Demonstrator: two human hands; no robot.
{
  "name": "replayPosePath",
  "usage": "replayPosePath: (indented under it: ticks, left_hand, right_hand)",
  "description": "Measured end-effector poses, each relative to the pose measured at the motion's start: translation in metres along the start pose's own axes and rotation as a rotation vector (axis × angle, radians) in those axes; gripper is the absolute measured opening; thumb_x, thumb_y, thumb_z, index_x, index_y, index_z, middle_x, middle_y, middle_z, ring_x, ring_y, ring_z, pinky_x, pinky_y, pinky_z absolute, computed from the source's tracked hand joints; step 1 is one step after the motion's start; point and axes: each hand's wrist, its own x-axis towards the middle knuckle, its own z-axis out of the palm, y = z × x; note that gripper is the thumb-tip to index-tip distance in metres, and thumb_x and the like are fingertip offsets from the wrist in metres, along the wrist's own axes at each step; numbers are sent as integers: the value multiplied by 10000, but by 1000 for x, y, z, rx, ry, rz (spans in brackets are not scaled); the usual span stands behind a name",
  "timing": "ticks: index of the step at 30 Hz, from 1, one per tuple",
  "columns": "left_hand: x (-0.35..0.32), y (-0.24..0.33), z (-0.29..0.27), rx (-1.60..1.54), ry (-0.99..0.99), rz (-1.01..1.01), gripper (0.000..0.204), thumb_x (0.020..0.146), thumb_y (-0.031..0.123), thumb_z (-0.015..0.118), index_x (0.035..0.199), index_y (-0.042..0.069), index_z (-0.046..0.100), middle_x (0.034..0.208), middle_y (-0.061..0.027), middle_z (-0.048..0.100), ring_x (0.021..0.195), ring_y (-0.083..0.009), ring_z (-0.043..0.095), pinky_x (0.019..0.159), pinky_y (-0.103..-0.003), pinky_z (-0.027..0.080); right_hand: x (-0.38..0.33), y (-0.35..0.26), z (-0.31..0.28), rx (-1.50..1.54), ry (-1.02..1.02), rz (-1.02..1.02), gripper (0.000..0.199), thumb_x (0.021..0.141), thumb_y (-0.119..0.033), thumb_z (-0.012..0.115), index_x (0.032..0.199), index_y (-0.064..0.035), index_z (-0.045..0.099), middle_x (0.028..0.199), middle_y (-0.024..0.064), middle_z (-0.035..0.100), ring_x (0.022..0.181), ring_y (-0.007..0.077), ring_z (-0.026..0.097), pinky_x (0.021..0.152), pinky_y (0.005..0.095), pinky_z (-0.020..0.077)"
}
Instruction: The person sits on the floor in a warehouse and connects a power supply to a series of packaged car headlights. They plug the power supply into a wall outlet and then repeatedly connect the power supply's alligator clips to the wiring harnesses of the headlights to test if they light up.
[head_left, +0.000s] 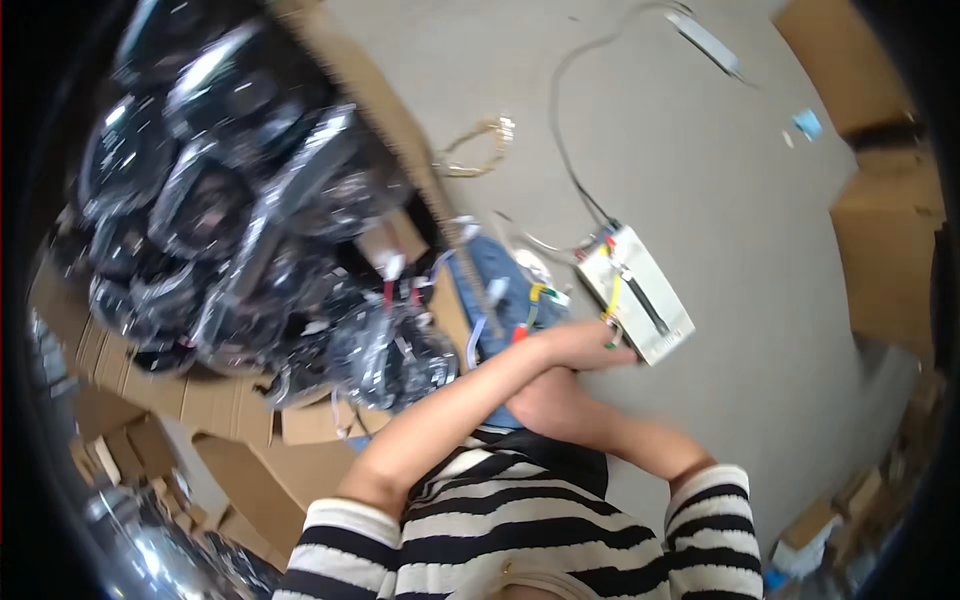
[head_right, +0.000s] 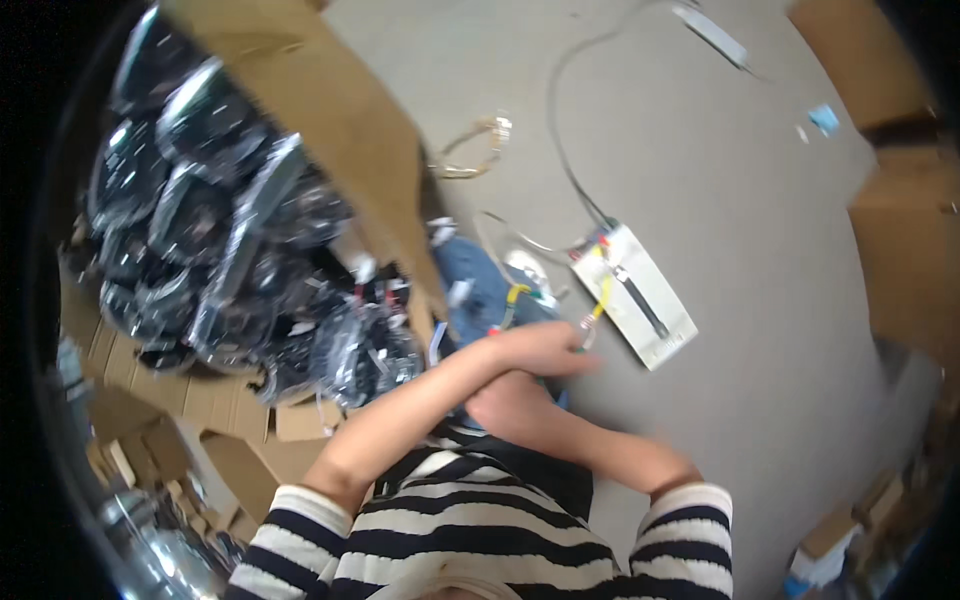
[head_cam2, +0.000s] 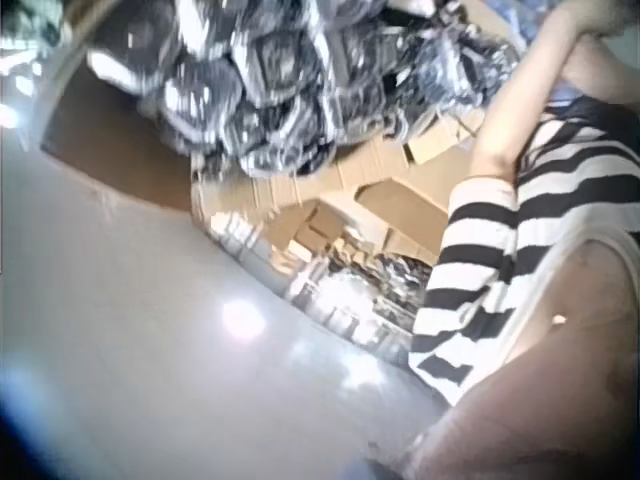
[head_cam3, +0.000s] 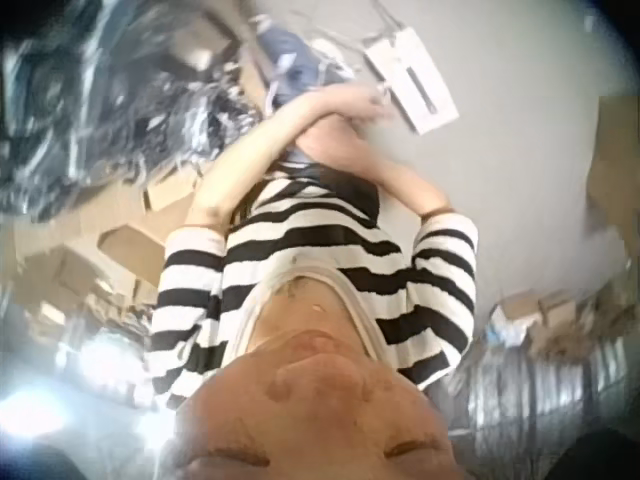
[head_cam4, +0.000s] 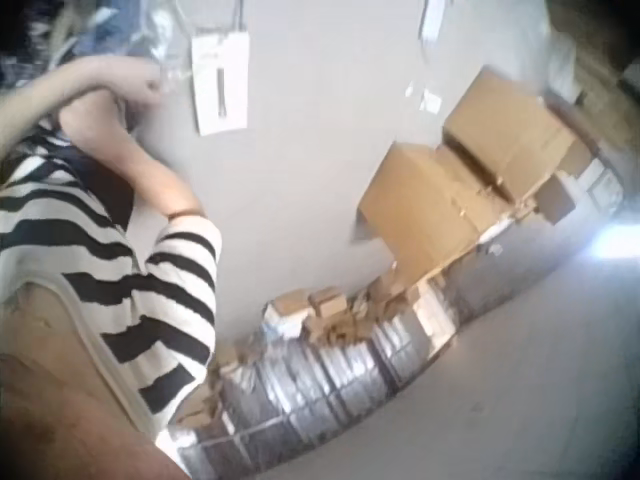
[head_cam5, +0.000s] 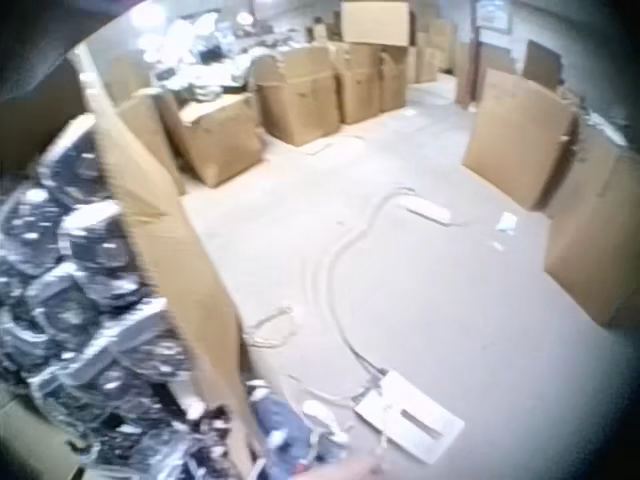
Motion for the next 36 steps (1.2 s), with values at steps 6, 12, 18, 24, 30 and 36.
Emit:
replayPosePath:
  ticks: [6,12,18,24,30,36]
  left_hand:
    - [-55,6,-7,-625,134,199,238,841,199,410,835,18,565,632,-20,530,588,-101,508,552,-261,412]
    - [-121,11,40,46,523,408,169,789,185,493,724,36,535,614,-126,495,574,-283,488,576,-337,396]
    - [-137,-22,91,379,496,387,214,770,231,508,669,46,541,637,-98,503,640,-266,501,657,-352,408]
    - [-163,-24,81,235,581,520,275,780,223,502,961,16,512,937,-158,496,860,-295,498,807,-350,381]
    - [-155,-37,78,-1215,210,400,382,885,275,368,1103,-37,398,1049,-119,495,843,-146,514,739,-269,418]
    - [-138,-27,105,-1173,332,363,247,871,226,370,904,19,499,687,-41,553,513,-98,492,449,-222,386]
  right_hand:
    - [-21,-35,-46,407,243,31,258,775,-202,438,897,5,532,911,138,537,864,306,514,764,361,410]
    - [-90,-33,-16,1634,677,401,457,858,-381,342,1100,-4,434,1082,166,466,1027,273,450,845,357,377]
    - [-35,-45,-42,2091,817,252,527,855,-371,367,1239,-24,267,1116,181,418,974,286,460,833,366,380]
    - [-30,-71,-46,1871,806,221,501,824,-338,453,1167,3,321,1017,131,437,844,217,475,699,298,410]
    - [-60,-106,-32,1146,435,386,241,751,-150,548,919,17,504,854,73,477,663,104,455,566,206,372]
    - [-72,-98,-31,1022,-56,156,157,749,-153,550,773,2,546,893,94,544,907,236,504,857,369,360]
